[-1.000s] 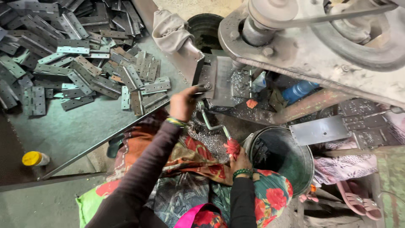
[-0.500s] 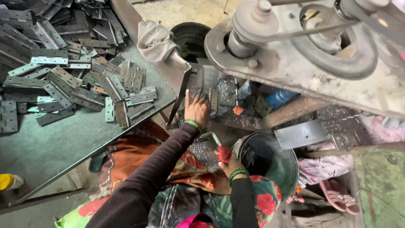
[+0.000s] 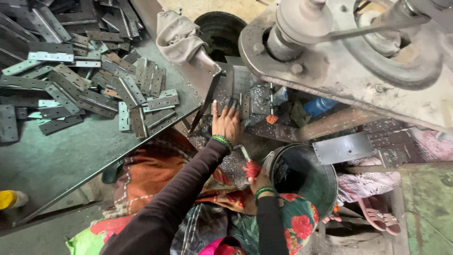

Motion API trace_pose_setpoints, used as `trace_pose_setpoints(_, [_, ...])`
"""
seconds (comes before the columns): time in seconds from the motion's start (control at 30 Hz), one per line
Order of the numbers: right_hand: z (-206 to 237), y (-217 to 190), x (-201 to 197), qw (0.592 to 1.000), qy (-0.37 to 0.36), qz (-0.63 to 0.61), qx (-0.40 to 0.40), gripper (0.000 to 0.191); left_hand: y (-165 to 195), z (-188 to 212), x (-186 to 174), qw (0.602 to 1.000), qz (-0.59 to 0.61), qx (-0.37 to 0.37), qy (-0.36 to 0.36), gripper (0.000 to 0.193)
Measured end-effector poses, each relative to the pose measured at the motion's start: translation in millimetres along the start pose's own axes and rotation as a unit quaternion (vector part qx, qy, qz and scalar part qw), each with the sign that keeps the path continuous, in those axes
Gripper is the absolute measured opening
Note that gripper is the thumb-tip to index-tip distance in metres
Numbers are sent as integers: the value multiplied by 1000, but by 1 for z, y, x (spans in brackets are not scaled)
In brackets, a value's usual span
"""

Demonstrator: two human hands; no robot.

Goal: The person repeatedly picks small metal plates from a pile, places them under a press, and operates the press with a lever. The person then removes the processed plates and returns them to the pile. This cycle continues throughout the clip.

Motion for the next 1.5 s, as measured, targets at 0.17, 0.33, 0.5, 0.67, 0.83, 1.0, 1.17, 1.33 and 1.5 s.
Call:
trace_pose_setpoints(0.17, [12, -13, -80, 991, 17, 128, 11, 63, -1, -8, 21, 997, 17, -34, -69, 52])
trace_pose_setpoints(0.33, [15, -12, -59, 993, 46, 110, 24, 63, -4, -24, 25, 999, -10, -25, 38, 45])
trace_pose_setpoints(0.5, [0, 20, 26, 997, 71, 23, 11, 64, -17, -23, 37, 998, 40, -14, -44, 54])
trace_pose_setpoints(0.67, [-9, 33, 16, 996, -75, 29, 50, 78, -13, -11, 25, 996, 30, -12, -84, 54])
trace_pose_setpoints(0.83, [12, 1, -51, 990, 66, 127, 19, 66, -8, -29, 22, 999, 0, -18, -51, 57])
trace_pose_setpoints(1.0, [18, -8, -4, 986, 137, 93, 10, 85, -10, -37, 24, 1000, -22, -17, -15, 54])
trace_pose_setpoints(1.17, [3, -1, 4, 998, 59, 19, -14, 67, -11, -17, 36, 996, -6, 1, -85, 55])
trace_pose_setpoints(1.33, [8, -7, -52, 994, 31, 102, 15, 69, -18, -39, 47, 995, -34, -10, -97, 52])
trace_pose_setpoints(1.5, [12, -6, -21, 994, 74, 72, 27, 69, -18, -58, 54, 992, -60, -10, -107, 60])
Point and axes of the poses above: each hand's wrist, its own z-axis away from the middle knuckle, its own x-axis out of the palm, y = z × x, the point moved 9 cm from there along -z, towards the middle knuckle, and after that the axes turned 1 degree about -x, right-handed, at the moved point
